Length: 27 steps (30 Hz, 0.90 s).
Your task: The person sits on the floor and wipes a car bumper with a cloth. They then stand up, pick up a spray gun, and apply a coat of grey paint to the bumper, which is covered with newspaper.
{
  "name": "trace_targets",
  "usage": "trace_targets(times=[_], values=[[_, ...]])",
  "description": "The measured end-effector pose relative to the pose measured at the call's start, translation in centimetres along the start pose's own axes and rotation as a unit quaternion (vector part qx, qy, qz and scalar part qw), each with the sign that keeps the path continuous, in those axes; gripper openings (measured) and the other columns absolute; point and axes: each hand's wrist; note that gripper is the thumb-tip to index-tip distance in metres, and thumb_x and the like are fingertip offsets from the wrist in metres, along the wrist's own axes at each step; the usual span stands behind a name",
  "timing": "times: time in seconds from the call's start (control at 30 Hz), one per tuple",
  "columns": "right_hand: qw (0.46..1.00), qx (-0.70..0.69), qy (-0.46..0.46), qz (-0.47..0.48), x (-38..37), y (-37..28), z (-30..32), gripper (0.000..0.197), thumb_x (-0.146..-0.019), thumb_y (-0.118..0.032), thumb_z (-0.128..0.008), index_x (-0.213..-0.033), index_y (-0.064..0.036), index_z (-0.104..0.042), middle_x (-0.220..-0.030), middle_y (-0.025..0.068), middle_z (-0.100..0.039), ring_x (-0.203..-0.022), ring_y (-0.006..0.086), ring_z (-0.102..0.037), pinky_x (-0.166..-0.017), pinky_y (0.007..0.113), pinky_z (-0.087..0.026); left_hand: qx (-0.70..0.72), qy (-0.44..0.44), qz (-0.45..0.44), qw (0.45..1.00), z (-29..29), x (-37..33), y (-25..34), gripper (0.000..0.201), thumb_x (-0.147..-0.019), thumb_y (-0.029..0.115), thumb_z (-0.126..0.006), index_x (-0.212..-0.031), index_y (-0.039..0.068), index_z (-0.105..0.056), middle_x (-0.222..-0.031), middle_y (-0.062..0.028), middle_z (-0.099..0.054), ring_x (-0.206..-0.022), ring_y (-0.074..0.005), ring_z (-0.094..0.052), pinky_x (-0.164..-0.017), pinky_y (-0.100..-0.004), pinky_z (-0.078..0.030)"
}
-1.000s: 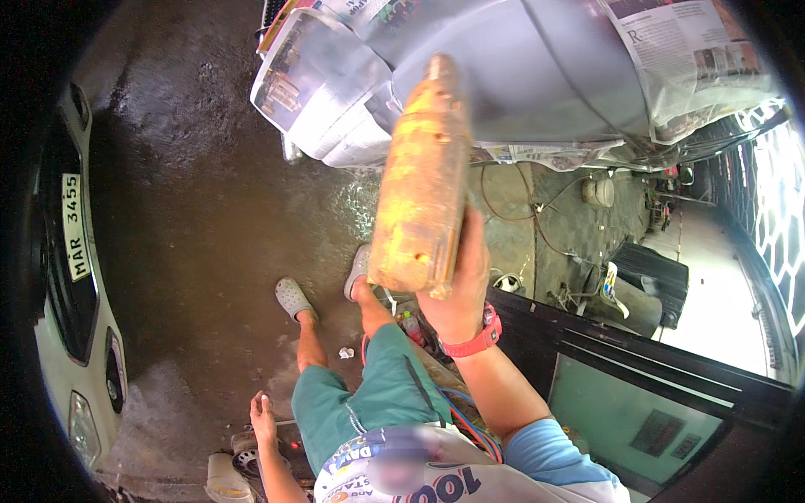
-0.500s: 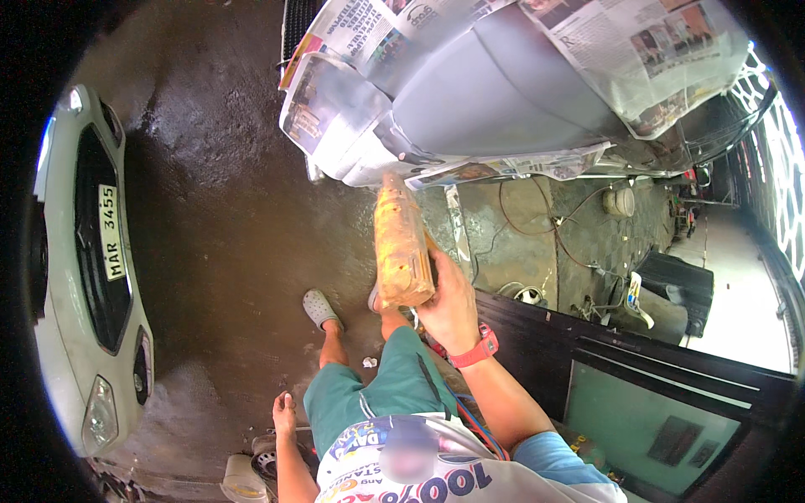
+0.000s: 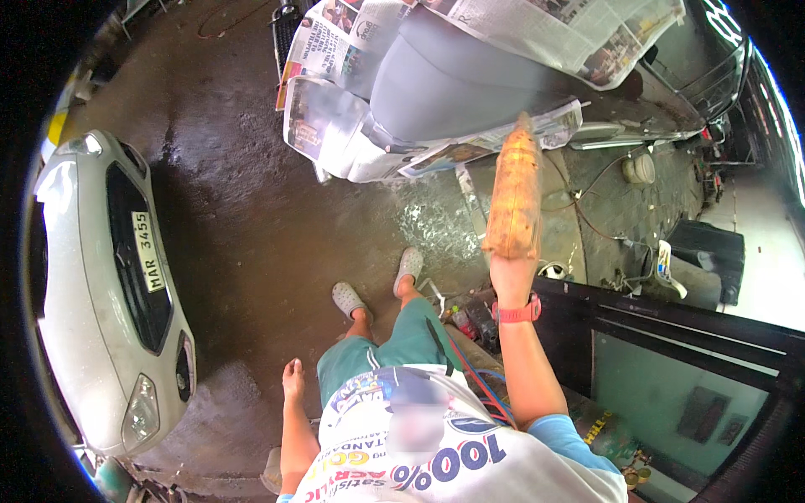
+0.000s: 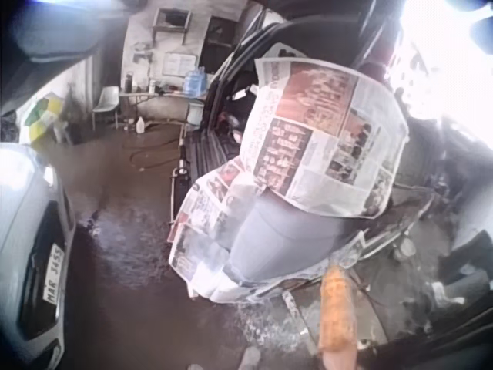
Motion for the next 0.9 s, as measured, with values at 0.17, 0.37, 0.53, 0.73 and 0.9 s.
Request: trace_targets(times=[0.17, 0.37, 0.53, 0.73, 0.9], values=[[0.996, -0.083, -0.035, -0.024, 1.2, 2.2, -2.6, 0.035, -0.088, -0.004, -0.066, -0.122, 0.0018, -0.064, -0.117, 0.0183, -0.070, -0.107, 0.0332, -0.068, -0.091, 0.041, -0.053, -0.004, 0.018, 0.007, 1.000, -0.1, 0.7, 2.9, 0.048, -0.104, 0.037, -0.063, -0.134, -0.001, -0.062, -0.115, -0.0076, -0.068, -0.100, -0.0154, -0.061, -0.092, -0.0314, -0.049], [0.972, -0.193, -0.113, -0.069, 2.8, 1.7, -6.3, 0.038, -0.086, -0.008, -0.070, -0.123, 0.0002, -0.063, -0.118, 0.0207, -0.067, -0.110, 0.0393, -0.065, -0.092, 0.042, -0.052, -0.026, 0.037, 0.020, 0.999, 0.5, 1.2, 4.6, 0.050, -0.103, 0.039, -0.064, -0.134, 0.000, -0.063, -0.115, -0.0082, -0.068, -0.099, -0.0161, -0.062, -0.092, -0.0322, -0.050], [0.936, -0.303, -0.168, -0.065, 2.2, -0.1, -7.5, 0.043, -0.087, -0.010, -0.074, -0.126, 0.0014, -0.061, -0.118, 0.0147, -0.070, -0.110, 0.0246, -0.067, -0.094, 0.037, -0.052, -0.051, 0.052, 0.043, 0.996, 0.9, 1.8, 4.8, 0.053, -0.103, 0.040, -0.065, -0.135, -0.001, -0.062, -0.118, -0.0108, -0.069, -0.100, -0.0191, -0.064, -0.092, -0.0344, -0.052], [0.867, -0.426, -0.135, -0.219, 1.6, 0.6, -7.4, 0.051, -0.091, -0.016, -0.080, -0.133, 0.0012, -0.059, -0.127, 0.0089, -0.069, -0.117, 0.0186, -0.064, -0.098, 0.035, -0.050, -0.045, 0.045, 0.033, 0.997, 0.8, 1.4, 3.7, 0.052, -0.103, 0.039, -0.066, -0.135, -0.002, -0.062, -0.122, -0.0129, -0.069, -0.106, -0.0206, -0.067, -0.093, -0.0351, -0.053], [0.861, -0.426, 0.024, -0.276, 1.5, 1.9, -4.4, 0.060, -0.092, -0.017, -0.081, -0.142, 0.0003, -0.053, -0.138, 0.0092, -0.062, -0.125, 0.0190, -0.059, -0.105, 0.035, -0.047, -0.048, 0.030, 0.034, 0.998, 0.7, 0.4, 4.7, 0.053, -0.103, 0.038, -0.065, -0.136, -0.002, -0.061, -0.127, -0.0143, -0.068, -0.109, -0.0230, -0.067, -0.095, -0.0361, -0.054]])
Point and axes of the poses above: each hand's wrist, its own x-axis away from the middle knuckle, its own z-axis out of the back of the hand, y = z × x
